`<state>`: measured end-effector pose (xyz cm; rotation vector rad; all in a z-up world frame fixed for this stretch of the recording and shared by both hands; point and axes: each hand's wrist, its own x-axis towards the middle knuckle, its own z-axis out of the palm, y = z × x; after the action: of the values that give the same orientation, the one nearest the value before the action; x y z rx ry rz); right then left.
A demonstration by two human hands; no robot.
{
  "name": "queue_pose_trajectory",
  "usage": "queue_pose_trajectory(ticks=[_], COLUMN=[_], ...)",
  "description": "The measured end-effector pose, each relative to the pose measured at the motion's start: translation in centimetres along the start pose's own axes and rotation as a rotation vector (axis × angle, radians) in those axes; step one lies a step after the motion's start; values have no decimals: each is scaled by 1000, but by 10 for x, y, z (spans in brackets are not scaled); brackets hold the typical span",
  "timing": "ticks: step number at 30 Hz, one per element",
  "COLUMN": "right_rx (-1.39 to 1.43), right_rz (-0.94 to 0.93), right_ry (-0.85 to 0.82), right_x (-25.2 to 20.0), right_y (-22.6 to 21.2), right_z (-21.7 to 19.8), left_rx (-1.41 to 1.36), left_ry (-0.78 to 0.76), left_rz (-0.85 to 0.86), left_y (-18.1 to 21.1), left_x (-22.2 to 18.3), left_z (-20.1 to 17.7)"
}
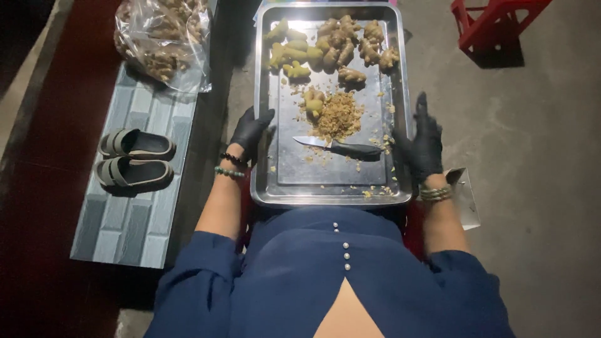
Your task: Scraping the skin off ginger roots using a small knife over a metal tray.
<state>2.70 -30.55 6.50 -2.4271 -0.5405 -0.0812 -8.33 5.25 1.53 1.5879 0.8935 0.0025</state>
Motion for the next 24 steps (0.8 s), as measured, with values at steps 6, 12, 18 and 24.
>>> queue_pose_trajectory(ticks=[6,12,18,24], right_rx=[686,731,721,699], right_rz=[356,279,266,272], right_ry=[-173,-117,-114,-95], right_x=[-22,-23,-23,-32], right_y=[29,-5,14,6], right_z=[17,-24,-24,-40], left_rx=[21,-645,-524,-503], left_ry=[189,57,54,78], left_rz=[246,612,569,520], left_y=[-5,-49,-8,-29], left_x=[3,79,35,55], left_z=[-26,-11,-16,-8])
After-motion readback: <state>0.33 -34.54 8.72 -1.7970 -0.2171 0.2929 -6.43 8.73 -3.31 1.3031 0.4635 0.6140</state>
